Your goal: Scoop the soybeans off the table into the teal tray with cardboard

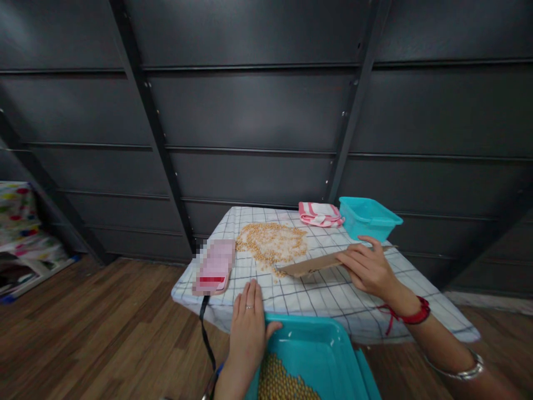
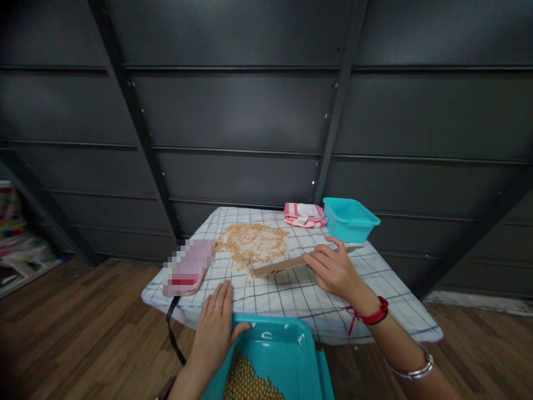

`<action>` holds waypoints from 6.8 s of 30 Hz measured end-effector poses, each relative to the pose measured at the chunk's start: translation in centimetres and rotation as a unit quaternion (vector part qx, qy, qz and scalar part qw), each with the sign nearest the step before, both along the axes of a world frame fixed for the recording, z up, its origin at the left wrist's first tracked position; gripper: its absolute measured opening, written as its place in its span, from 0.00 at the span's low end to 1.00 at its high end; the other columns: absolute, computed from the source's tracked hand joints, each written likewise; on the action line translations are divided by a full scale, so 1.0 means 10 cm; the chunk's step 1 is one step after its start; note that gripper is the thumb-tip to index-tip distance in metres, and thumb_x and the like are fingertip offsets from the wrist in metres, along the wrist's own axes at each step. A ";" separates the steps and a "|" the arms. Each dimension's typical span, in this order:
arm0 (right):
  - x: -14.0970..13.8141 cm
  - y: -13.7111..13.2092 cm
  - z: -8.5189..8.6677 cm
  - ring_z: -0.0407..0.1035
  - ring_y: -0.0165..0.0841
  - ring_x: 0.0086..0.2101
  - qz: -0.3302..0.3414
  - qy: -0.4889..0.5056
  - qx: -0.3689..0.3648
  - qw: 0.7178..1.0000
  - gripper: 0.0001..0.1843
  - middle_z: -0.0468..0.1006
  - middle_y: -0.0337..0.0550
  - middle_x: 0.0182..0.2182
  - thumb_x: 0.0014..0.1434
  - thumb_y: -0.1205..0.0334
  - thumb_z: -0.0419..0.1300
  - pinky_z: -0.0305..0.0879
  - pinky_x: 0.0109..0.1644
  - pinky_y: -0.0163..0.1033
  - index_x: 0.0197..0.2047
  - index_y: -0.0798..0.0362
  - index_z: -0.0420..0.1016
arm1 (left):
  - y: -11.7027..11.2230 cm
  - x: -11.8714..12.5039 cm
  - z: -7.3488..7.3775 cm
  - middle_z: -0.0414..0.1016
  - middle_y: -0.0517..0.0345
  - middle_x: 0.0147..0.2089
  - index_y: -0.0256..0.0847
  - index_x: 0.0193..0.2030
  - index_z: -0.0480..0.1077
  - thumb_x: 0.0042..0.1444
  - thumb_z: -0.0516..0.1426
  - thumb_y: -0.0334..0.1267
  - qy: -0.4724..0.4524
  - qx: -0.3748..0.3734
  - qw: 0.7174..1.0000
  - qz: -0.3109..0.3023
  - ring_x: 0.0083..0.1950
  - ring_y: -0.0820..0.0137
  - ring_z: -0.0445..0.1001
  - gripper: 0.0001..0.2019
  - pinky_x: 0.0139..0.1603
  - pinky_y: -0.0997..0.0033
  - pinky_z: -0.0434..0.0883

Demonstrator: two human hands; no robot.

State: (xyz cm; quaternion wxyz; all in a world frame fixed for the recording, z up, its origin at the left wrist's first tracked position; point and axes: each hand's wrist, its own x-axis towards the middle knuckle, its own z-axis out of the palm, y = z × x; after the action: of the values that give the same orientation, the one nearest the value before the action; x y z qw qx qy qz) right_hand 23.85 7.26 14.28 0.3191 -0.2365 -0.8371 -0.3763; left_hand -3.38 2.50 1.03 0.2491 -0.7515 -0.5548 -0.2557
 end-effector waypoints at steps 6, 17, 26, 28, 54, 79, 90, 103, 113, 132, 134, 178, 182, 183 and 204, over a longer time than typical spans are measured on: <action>0.00 -0.01 0.02 0.65 0.33 0.30 -0.004 0.013 -0.011 1.000 0.13 0.74 0.39 0.25 0.52 0.75 0.49 0.55 0.48 0.49 0.39 0.53 0.67 | 0.00 -0.01 0.01 0.66 0.34 0.55 0.24 0.57 0.55 0.45 0.56 0.56 0.013 0.009 1.000 0.004 0.56 0.52 0.64 0.41 0.50 0.54 0.67; 0.06 -0.14 0.03 0.66 0.32 0.30 0.002 0.036 -0.042 0.998 0.14 0.73 0.38 0.25 0.53 0.74 0.50 0.56 0.47 0.50 0.41 0.51 0.68 | 0.01 -0.02 -0.02 0.64 0.35 0.57 0.27 0.61 0.49 0.48 0.53 0.56 -0.014 -0.005 1.000 0.000 0.57 0.53 0.63 0.41 0.51 0.52 0.65; 0.09 -0.16 0.00 0.66 0.33 0.29 -0.010 0.043 -0.023 0.999 0.13 0.74 0.38 0.25 0.53 0.74 0.51 0.56 0.48 0.51 0.40 0.51 0.68 | 0.01 -0.04 0.00 0.64 0.35 0.57 0.27 0.60 0.52 0.47 0.54 0.56 -0.007 -0.004 1.000 0.000 0.57 0.53 0.63 0.40 0.50 0.53 0.66; 0.12 -0.19 0.01 0.66 0.33 0.29 -0.008 0.042 -0.035 0.998 0.14 0.74 0.38 0.25 0.53 0.74 0.51 0.56 0.48 0.51 0.40 0.51 0.69 | 0.02 -0.04 0.00 0.64 0.35 0.57 0.27 0.60 0.51 0.47 0.54 0.56 -0.012 -0.006 1.000 -0.002 0.57 0.53 0.63 0.41 0.50 0.53 0.66; 0.13 -0.20 0.02 0.66 0.33 0.29 -0.036 0.022 -0.020 0.999 0.14 0.74 0.39 0.25 0.53 0.76 0.50 0.55 0.48 0.49 0.40 0.52 0.67 | 0.02 0.00 0.05 0.68 0.37 0.54 0.27 0.55 0.58 0.49 0.51 0.58 -0.008 0.019 1.000 0.009 0.55 0.54 0.66 0.36 0.50 0.55 0.66; 0.44 -0.17 0.03 0.66 0.34 0.28 -0.142 -0.021 0.033 0.989 0.09 0.73 0.41 0.22 0.56 0.73 0.50 0.55 0.45 0.48 0.36 0.55 0.68 | 0.03 0.02 -0.01 0.67 0.35 0.54 0.25 0.57 0.56 0.50 0.49 0.58 0.006 0.036 0.999 0.005 0.56 0.55 0.64 0.38 0.51 0.55 0.64; 0.23 -0.36 0.04 0.66 0.32 0.29 -0.086 0.019 -0.018 0.996 0.10 0.73 0.38 0.23 0.55 0.73 0.49 0.55 0.47 0.47 0.38 0.52 0.68 | 0.03 0.03 -0.04 0.67 0.36 0.54 0.25 0.56 0.57 0.52 0.46 0.59 0.010 0.039 0.999 0.010 0.55 0.55 0.64 0.37 0.51 0.55 0.64; 0.18 -0.39 0.04 0.66 0.32 0.29 -0.073 0.008 -0.011 0.997 0.09 0.74 0.39 0.23 0.55 0.74 0.51 0.56 0.47 0.49 0.38 0.55 0.67 | 0.03 0.02 -0.04 0.66 0.36 0.55 0.27 0.58 0.55 0.51 0.47 0.58 0.008 0.019 1.000 0.003 0.57 0.55 0.63 0.38 0.52 0.55 0.63; 0.17 -0.35 0.04 0.66 0.32 0.29 -0.069 0.019 -0.021 0.997 0.10 0.74 0.39 0.24 0.55 0.74 0.51 0.56 0.47 0.49 0.39 0.53 0.66 | 0.01 0.02 -0.03 0.66 0.35 0.56 0.27 0.59 0.54 0.50 0.48 0.60 0.005 0.009 1.000 -0.002 0.57 0.54 0.63 0.40 0.51 0.53 0.64; 0.19 -0.28 0.02 0.65 0.33 0.30 -0.085 -0.002 -0.014 0.996 0.12 0.73 0.39 0.23 0.54 0.75 0.49 0.55 0.48 0.48 0.39 0.53 0.67 | -0.01 0.04 -0.02 0.66 0.37 0.56 0.29 0.59 0.54 0.50 0.49 0.58 0.000 -0.002 1.000 0.007 0.57 0.55 0.63 0.37 0.53 0.54 0.63; 0.19 -0.28 0.03 0.65 0.33 0.29 -0.085 0.008 -0.012 0.996 0.12 0.73 0.39 0.24 0.54 0.75 0.50 0.55 0.47 0.48 0.40 0.53 0.67 | -0.01 0.04 -0.02 0.66 0.36 0.56 0.28 0.58 0.55 0.50 0.49 0.59 -0.002 0.001 1.000 0.004 0.57 0.54 0.63 0.38 0.52 0.55 0.63; 0.11 -0.33 0.06 0.66 0.32 0.30 -0.021 0.009 -0.030 0.999 0.13 0.74 0.39 0.25 0.54 0.76 0.49 0.56 0.47 0.49 0.39 0.53 0.67 | 0.00 0.02 0.00 0.66 0.37 0.56 0.26 0.56 0.58 0.49 0.47 0.61 0.020 0.009 1.000 0.008 0.56 0.55 0.64 0.39 0.51 0.56 0.64; 0.10 -0.33 0.08 0.66 0.32 0.30 -0.014 -0.005 -0.029 0.999 0.13 0.75 0.40 0.25 0.53 0.76 0.49 0.57 0.47 0.49 0.39 0.54 0.66 | 0.00 0.03 0.00 0.66 0.37 0.56 0.26 0.56 0.58 0.49 0.47 0.61 0.021 0.009 1.000 0.019 0.56 0.54 0.63 0.39 0.51 0.55 0.64; 0.10 -0.33 0.09 0.66 0.32 0.30 -0.011 -0.007 -0.029 1.000 0.13 0.75 0.40 0.25 0.53 0.76 0.49 0.57 0.47 0.49 0.39 0.54 0.66 | 0.00 0.03 0.00 0.66 0.36 0.55 0.26 0.56 0.58 0.49 0.47 0.61 0.022 0.012 1.000 0.018 0.56 0.54 0.63 0.39 0.51 0.55 0.64; 0.07 -0.34 0.06 0.65 0.32 0.31 -0.007 -0.008 -0.045 0.999 0.12 0.74 0.40 0.26 0.54 0.76 0.49 0.57 0.48 0.51 0.40 0.54 0.66 | 0.00 0.02 0.00 0.66 0.36 0.56 0.25 0.57 0.56 0.49 0.45 0.62 0.018 0.022 1.000 0.006 0.56 0.54 0.64 0.40 0.51 0.54 0.64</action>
State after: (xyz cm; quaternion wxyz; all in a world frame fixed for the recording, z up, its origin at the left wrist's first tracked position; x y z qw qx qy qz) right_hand 24.51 3.82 14.86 0.2993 -0.2534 -0.8539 -0.3422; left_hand -3.20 2.55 0.99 0.2768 -0.7474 -0.5487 -0.2525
